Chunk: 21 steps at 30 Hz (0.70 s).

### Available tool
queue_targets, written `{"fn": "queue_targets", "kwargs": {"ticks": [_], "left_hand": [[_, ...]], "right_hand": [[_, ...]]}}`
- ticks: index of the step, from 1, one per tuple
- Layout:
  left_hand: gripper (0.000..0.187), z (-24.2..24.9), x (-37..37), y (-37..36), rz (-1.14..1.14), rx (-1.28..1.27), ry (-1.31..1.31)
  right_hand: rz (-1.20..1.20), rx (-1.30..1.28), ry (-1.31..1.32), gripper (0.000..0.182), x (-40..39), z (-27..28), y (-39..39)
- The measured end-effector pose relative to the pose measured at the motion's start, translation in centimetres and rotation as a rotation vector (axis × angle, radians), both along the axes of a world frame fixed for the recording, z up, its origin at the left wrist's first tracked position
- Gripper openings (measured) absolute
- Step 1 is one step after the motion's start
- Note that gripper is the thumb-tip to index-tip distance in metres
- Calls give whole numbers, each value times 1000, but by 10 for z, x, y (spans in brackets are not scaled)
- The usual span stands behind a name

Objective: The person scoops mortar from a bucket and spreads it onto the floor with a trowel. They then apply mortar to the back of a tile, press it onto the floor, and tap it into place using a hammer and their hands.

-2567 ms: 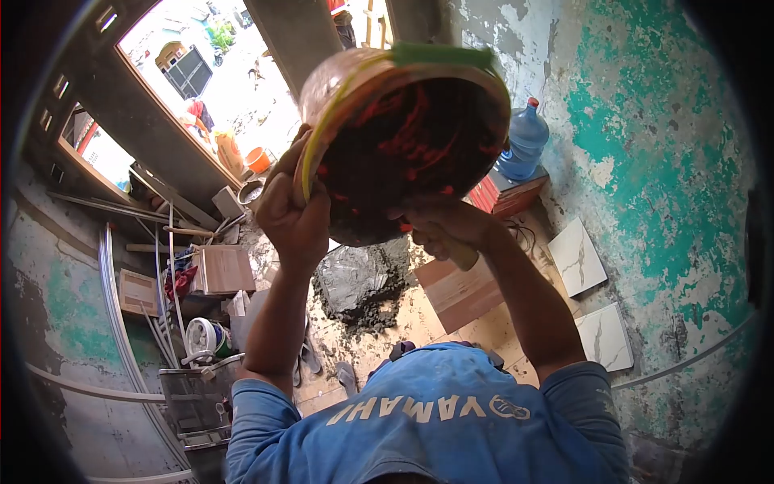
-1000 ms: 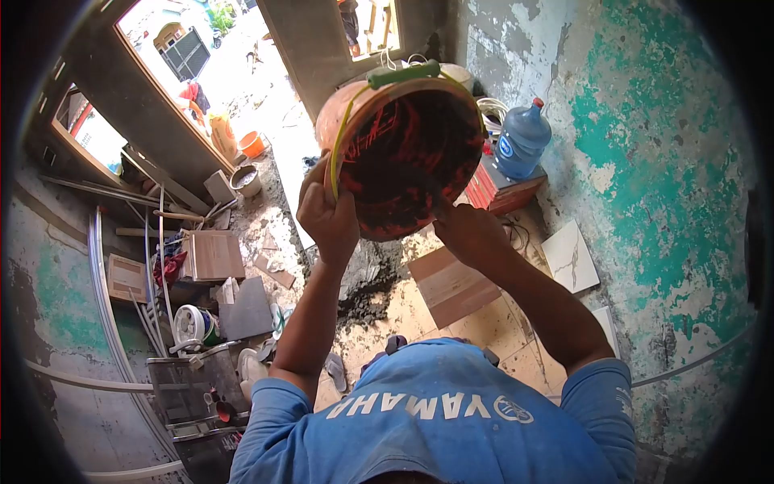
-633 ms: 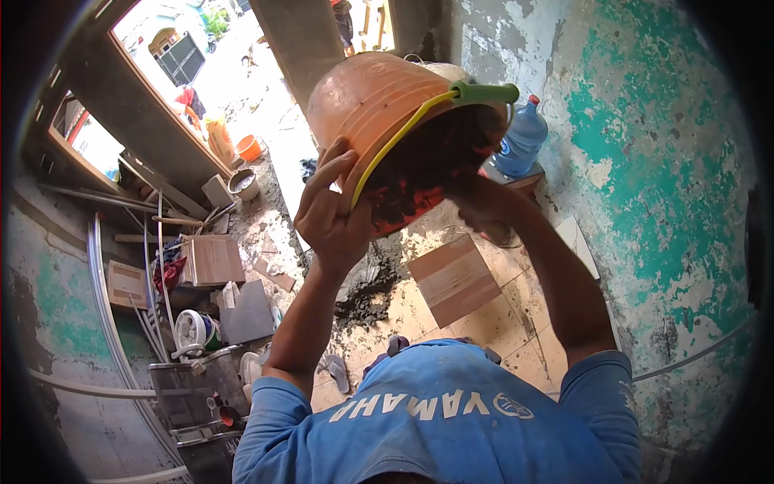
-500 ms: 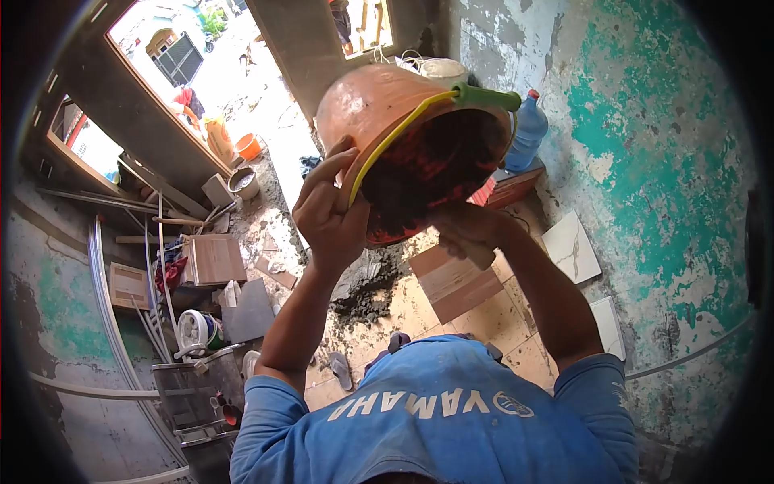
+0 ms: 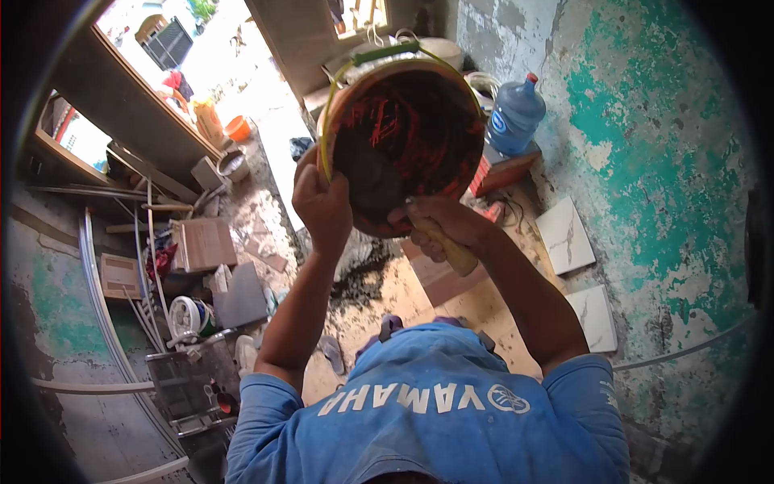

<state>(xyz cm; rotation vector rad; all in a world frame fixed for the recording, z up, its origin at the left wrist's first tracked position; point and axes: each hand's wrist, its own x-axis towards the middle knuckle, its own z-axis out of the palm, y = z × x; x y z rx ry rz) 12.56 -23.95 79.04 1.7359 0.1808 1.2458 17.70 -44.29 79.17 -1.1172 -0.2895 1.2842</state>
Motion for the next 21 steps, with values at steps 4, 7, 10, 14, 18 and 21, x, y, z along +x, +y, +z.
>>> {"fn": "queue_targets", "kwargs": {"ticks": [4,7,10,14,18,21], "left_hand": [[13,-51,1,12,-136,-292,24],[8,-118,-9,20,-103,-465,138],[22,-201,-31,26,0,-531,274],[31,-337,-98,34,222,-563,671],[38,-413,-166,-2,338,-668,858],[40,-471,-205,-35,344,-851,913]], "right_hand": [[11,104,161,39,-4,-21,-29],[-63,24,252,39,-14,-51,-63],[-135,-50,312,36,-24,-110,-105],[-261,-287,465,30,-35,-231,-154],[-337,-476,497,28,-16,-388,-175],[-343,-588,84,23,4,-513,-173]]}}
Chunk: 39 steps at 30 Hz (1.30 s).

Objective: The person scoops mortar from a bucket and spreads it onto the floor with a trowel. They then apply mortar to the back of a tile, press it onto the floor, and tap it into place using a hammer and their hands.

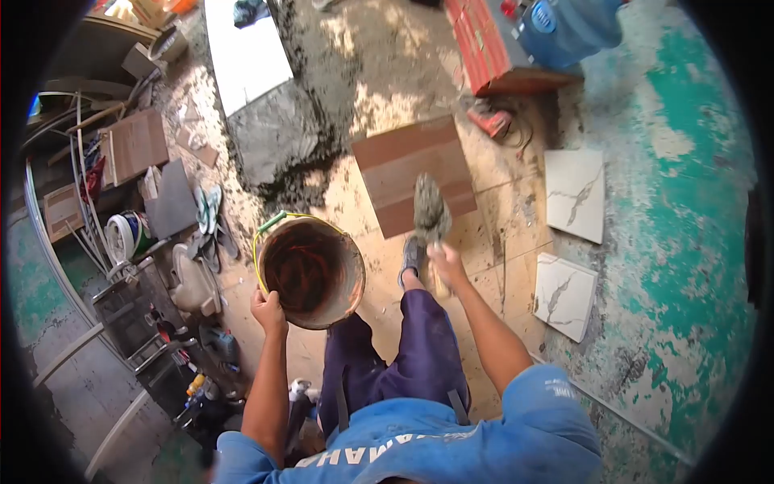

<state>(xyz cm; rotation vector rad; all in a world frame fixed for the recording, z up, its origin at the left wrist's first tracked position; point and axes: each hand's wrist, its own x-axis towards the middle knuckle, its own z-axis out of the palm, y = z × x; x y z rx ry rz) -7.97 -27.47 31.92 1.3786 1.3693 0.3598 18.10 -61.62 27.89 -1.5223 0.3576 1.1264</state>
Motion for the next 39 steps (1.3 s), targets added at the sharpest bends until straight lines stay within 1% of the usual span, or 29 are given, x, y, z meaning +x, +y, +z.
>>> {"fn": "queue_targets", "kwargs": {"ticks": [2,4,5,6,7,9,10,12,13,14,15,16,17,18,19,21,23,24,25,26,28,29,30,31,32,34,36,37,39], "left_hand": [[41,-27,-11,-13,18,-58,42],[40,-44,-10,-33,45,-56,7],[38,-51,-2,-41,66,-75,-69],[38,-59,2,-45,74,-80,-41],[37,-66,4,-46,50,-95,-12],[35,-79,8,-50,24,-114,-52],[35,-83,16,-51,33,-115,-41],[35,-85,27,-54,70,-133,-107],[36,-89,29,-52,59,-126,-123],[36,-89,37,-49,71,-120,-129],[38,-86,46,-47,89,-172,-137],[39,-77,51,-44,112,-216,-138],[39,-68,61,-45,129,-169,-191],[38,-58,72,-40,141,-120,-251],[41,-61,65,-31,75,-46,-266],[37,-26,76,-21,99,-96,-324],[37,16,89,-14,108,-121,-406],[42,40,95,-11,73,-145,-435],[47,66,99,-10,36,-170,-461],[47,88,105,-8,21,-149,-496],[47,133,112,-11,-26,-74,-539],[33,157,115,-13,-6,-45,-515],[33,173,112,-11,-21,-27,-549],[28,183,109,-8,-86,42,-541],[23,197,109,-2,-146,115,-533],[22,243,113,11,-174,216,-591],[8,292,109,21,-117,255,-658],[6,316,107,19,-57,227,-717],[5,341,91,18,-39,287,-735]], "right_hand": [[205,-276,-382,24,18,-70,9],[279,-552,-804,25,26,-131,25],[334,-590,-770,26,36,-168,27],[392,-625,-737,26,44,-202,28],[380,-676,-735,27,50,-220,34],[380,-723,-723,27,64,-232,47],[429,-730,-722,29,73,-232,51],[492,-739,-716,31,76,-224,47],[457,-749,-743,31,80,-215,47],[425,-752,-770,32,82,-205,47],[426,-685,-775,36,82,-191,43],[458,-643,-729,39,79,-169,36],[450,-520,-821,36,74,-141,31],[503,-504,-821,39,67,-108,25],[554,-493,-823,41,60,-70,21],[743,-508,-648,45,49,30,30],[888,-454,-580,42,36,107,42],[875,-451,-612,42,31,130,49],[941,-323,-609,42,25,152,55],[1001,-196,-617,41,21,171,66],[1011,-220,-647,41,22,206,104],[1031,-246,-645,40,25,224,129],[965,-303,-728,37,21,246,153],[971,-382,-809,34,17,252,175],[1004,-405,-991,35,6,254,191],[969,-369,-1167,35,-26,280,208],[1072,-224,-1359,36,-49,323,199],[1148,-200,-1316,39,-51,345,196],[1138,-234,-1400,41,-48,371,194]]}}
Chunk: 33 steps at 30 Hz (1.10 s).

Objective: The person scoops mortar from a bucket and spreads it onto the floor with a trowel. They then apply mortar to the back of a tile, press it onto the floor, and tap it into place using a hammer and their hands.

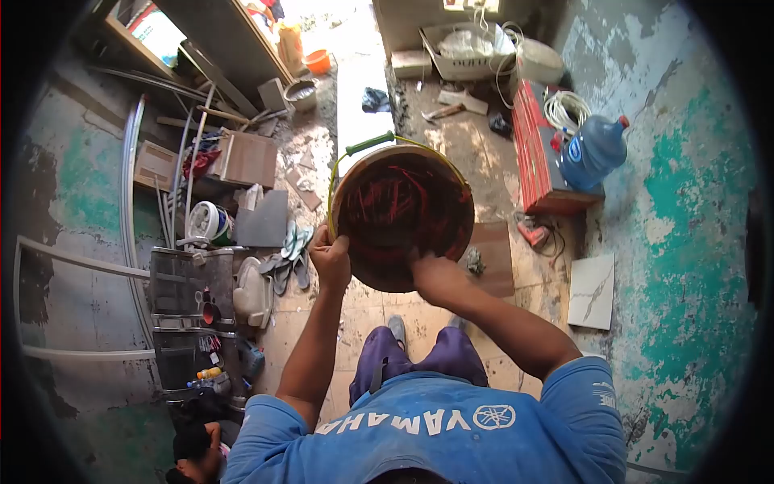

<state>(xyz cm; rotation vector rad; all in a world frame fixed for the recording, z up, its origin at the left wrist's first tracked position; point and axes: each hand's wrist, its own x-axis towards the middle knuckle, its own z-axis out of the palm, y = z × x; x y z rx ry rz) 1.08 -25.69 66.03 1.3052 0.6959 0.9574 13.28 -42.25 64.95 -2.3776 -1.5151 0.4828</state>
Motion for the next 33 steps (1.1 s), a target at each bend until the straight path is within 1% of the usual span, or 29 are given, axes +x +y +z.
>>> {"fn": "queue_targets", "kwargs": {"ticks": [1,2,3,5,6,7,9,10,11,13,14,15,17,19,21,22,23,25,26,27,28,29,31,32,33], "left_hand": [[5,11,-5,2,21,34,-2],[5,19,-9,4,27,44,-23],[9,27,-10,6,43,145,-11],[21,46,-10,9,83,347,18],[28,63,-11,7,78,237,-38],[28,72,-12,10,82,249,-56],[28,84,-17,14,168,432,-50],[28,85,-17,17,192,483,-69],[28,92,-17,13,198,485,-78],[29,110,-13,3,221,506,-73],[31,113,-10,6,242,600,-67],[31,117,-9,7,237,604,-67],[31,129,-3,8,319,624,-129],[31,139,-4,4,310,630,-133],[28,143,-5,-3,245,645,-133],[28,146,-5,-5,242,646,-135],[29,151,-3,-7,254,644,-161],[29,156,6,-4,263,643,-208],[30,153,6,-1,281,668,-206],[31,152,8,5,304,699,-210],[32,150,10,8,311,764,-230],[32,151,10,5,312,759,-219],[34,157,14,-3,270,808,-256],[20,162,14,-3,301,874,-203],[20,168,18,-6,294,876,-218]], "right_hand": [[-14,6,-61,43,5,13,3],[-78,6,-90,45,14,39,10],[-74,16,-110,45,16,46,13],[-71,142,-281,48,16,55,19],[-1,211,-312,50,8,59,12],[2,224,-329,50,7,65,7],[144,108,-343,48,3,83,-6],[70,172,-379,47,13,83,0],[74,175,-388,47,17,92,5],[-22,261,-541,53,25,114,14],[-73,302,-611,56,24,118,15],[-79,304,-610,56,15,116,11],[-60,120,-348,60,2,115,4],[-87,173,-338,62,12,130,9],[-221,340,-264,70,31,154,14],[-210,368,-294,69,40,134,20],[-218,375,-297,69,30,132,16],[-122,139,-325,63,6,127,4],[-110,225,-254,64,3,129,1],[-114,232,-260,64,7,147,4],[-218,284,-213,59,16,171,8],[-323,327,-154,54,17,181,9],[-304,349,-138,55,10,154,11],[-290,382,-138,56,4,148,13],[-274,417,-150,58,4,147,14]]}}
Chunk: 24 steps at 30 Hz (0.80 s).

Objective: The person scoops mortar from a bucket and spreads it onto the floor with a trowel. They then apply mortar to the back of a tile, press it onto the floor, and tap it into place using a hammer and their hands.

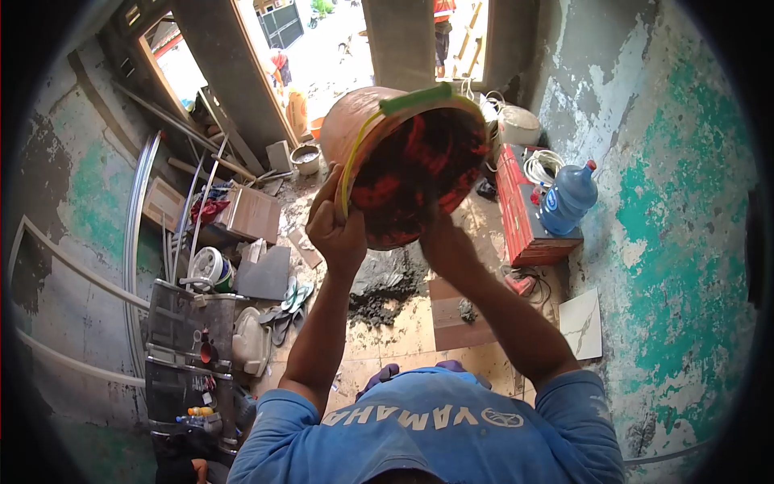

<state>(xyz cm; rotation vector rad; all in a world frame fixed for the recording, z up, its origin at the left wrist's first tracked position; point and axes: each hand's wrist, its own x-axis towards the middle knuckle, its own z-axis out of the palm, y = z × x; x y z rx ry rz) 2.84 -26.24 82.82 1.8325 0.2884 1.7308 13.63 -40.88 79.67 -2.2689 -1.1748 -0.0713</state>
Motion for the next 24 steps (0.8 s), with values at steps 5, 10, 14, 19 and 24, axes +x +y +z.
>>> {"fn": "queue_targets", "kwargs": {"ticks": [5,10,14,19,24], "left_hand": [[7,18,5,-5,-35,88,-40],[11,33,14,-2,-44,239,-116],[14,41,13,7,9,232,-117],[19,90,6,-8,9,465,-130],[12,138,-9,-17,-248,719,-113]], "right_hand": [[-21,79,-4,56,26,41,1],[41,51,7,76,0,0,22],[-40,264,26,71,18,53,18],[-35,328,129,57,30,93,6],[251,460,-40,52,-11,86,7]]}}
